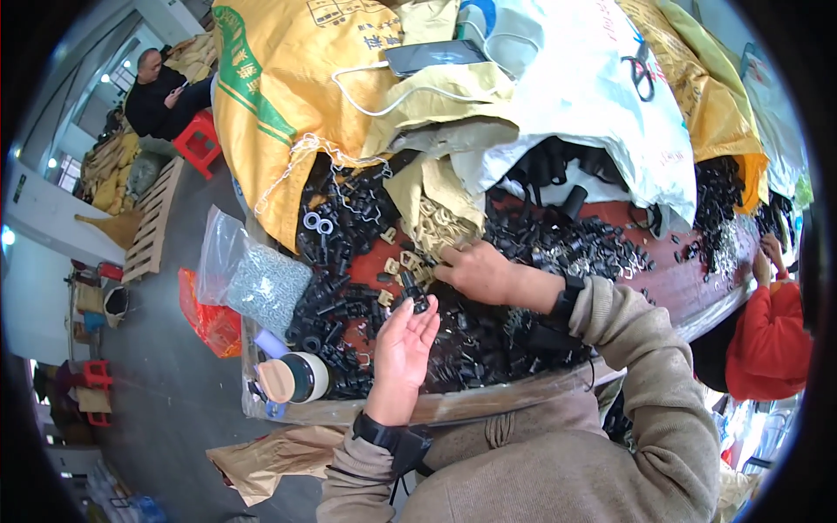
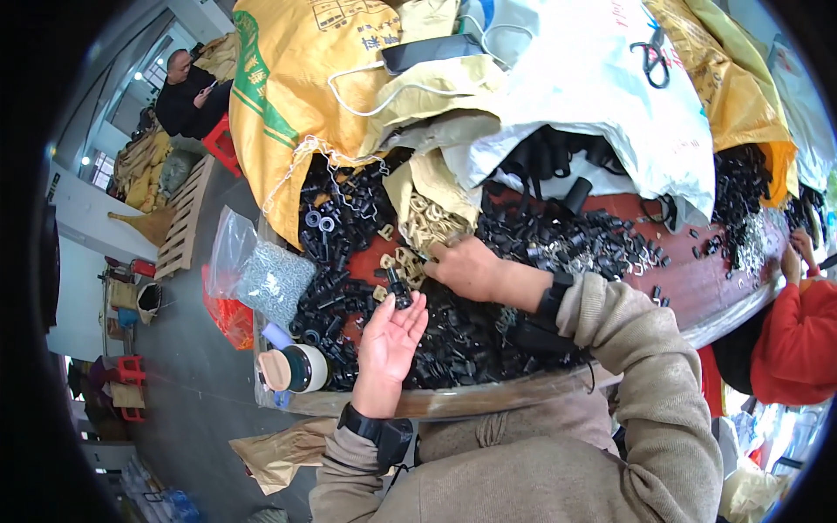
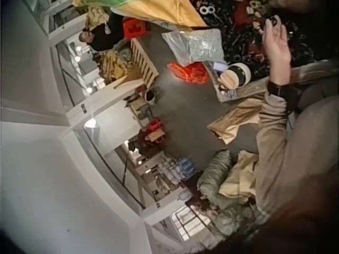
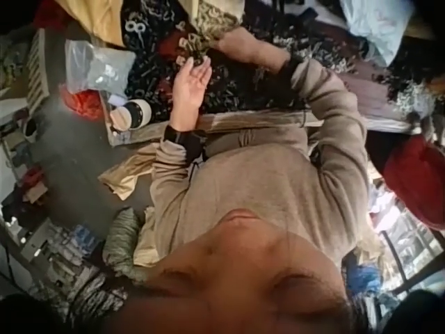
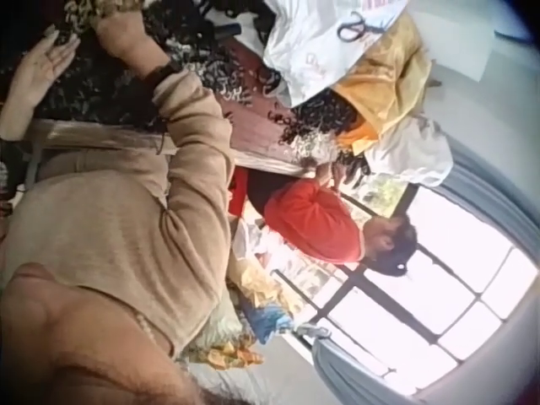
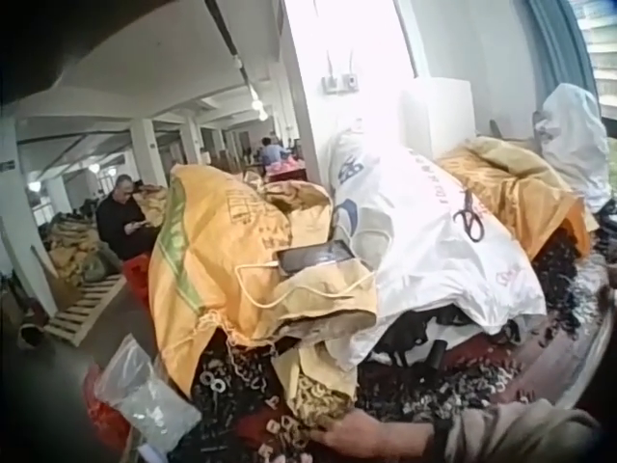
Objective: The person assembles components by hand, picking up a black plastic housing and a beige insert from the table. They press the beige insert into the black housing and then place the completed unit back onto the table.
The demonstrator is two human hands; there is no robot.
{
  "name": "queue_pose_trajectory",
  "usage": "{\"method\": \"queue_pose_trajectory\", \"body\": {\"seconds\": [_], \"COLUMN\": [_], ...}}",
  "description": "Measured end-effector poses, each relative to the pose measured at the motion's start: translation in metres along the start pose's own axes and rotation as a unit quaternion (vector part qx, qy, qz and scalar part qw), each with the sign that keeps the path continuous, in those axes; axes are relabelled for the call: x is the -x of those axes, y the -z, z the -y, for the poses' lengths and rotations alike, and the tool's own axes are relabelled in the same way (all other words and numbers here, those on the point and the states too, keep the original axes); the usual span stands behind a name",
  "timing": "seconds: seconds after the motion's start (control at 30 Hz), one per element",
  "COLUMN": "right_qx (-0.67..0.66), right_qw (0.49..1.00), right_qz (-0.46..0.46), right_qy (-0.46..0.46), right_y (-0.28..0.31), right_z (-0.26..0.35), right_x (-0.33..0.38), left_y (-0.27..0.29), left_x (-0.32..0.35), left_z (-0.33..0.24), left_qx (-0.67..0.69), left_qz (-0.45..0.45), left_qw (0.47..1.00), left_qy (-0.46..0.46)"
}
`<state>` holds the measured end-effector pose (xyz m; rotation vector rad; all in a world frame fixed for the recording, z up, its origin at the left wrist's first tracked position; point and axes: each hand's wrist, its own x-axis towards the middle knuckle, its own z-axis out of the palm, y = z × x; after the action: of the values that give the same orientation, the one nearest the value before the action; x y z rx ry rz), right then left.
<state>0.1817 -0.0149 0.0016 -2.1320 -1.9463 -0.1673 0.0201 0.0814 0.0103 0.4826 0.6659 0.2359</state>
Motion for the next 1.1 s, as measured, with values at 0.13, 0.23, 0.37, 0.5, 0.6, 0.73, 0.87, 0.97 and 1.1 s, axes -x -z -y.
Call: {"method": "queue_pose_trajectory", "body": {"seconds": [0.13, 0.23, 0.37, 0.5, 0.6, 0.73, 0.87, 0.97, 1.1], "right_qx": [-0.12, -0.222, -0.33, -0.429, -0.498, -0.618, -0.744, -0.729, -0.745], "right_qw": [0.991, 0.972, 0.938, 0.89, 0.849, 0.75, 0.61, 0.614, 0.579], "right_qz": [0.017, -0.009, -0.004, 0.043, 0.06, 0.046, 0.004, 0.007, -0.023], "right_qy": [-0.051, -0.077, -0.103, -0.147, -0.163, -0.231, -0.273, -0.301, -0.33], "right_y": [0.005, 0.01, 0.023, 0.034, 0.035, 0.03, 0.035, 0.046, 0.075], "right_z": [-0.008, -0.02, -0.032, -0.041, -0.044, -0.042, -0.034, -0.023, 0.009], "right_x": [-0.001, -0.002, 0.002, 0.002, 0.003, 0.012, 0.033, 0.048, 0.072], "left_y": [0.0, -0.007, -0.023, -0.028, -0.029, -0.027, -0.026, -0.024, -0.031], "left_x": [-0.01, -0.013, -0.02, -0.036, -0.042, -0.039, -0.031, -0.024, 0.002], "left_z": [-0.005, -0.003, -0.012, -0.018, -0.018, -0.012, -0.005, 0.001, 0.012], "left_qx": [0.015, -0.002, -0.028, -0.039, -0.036, -0.039, -0.064, -0.085, -0.131], "left_qz": [-0.014, -0.021, -0.035, -0.018, -0.007, -0.002, 0.022, 0.05, 0.085], "left_qw": [1.0, 1.0, 0.999, 0.999, 0.999, 0.998, 0.996, 0.994, 0.986], "left_qy": [-0.003, -0.01, -0.005, 0.006, 0.02, 0.053, 0.059, 0.049, 0.067]}}
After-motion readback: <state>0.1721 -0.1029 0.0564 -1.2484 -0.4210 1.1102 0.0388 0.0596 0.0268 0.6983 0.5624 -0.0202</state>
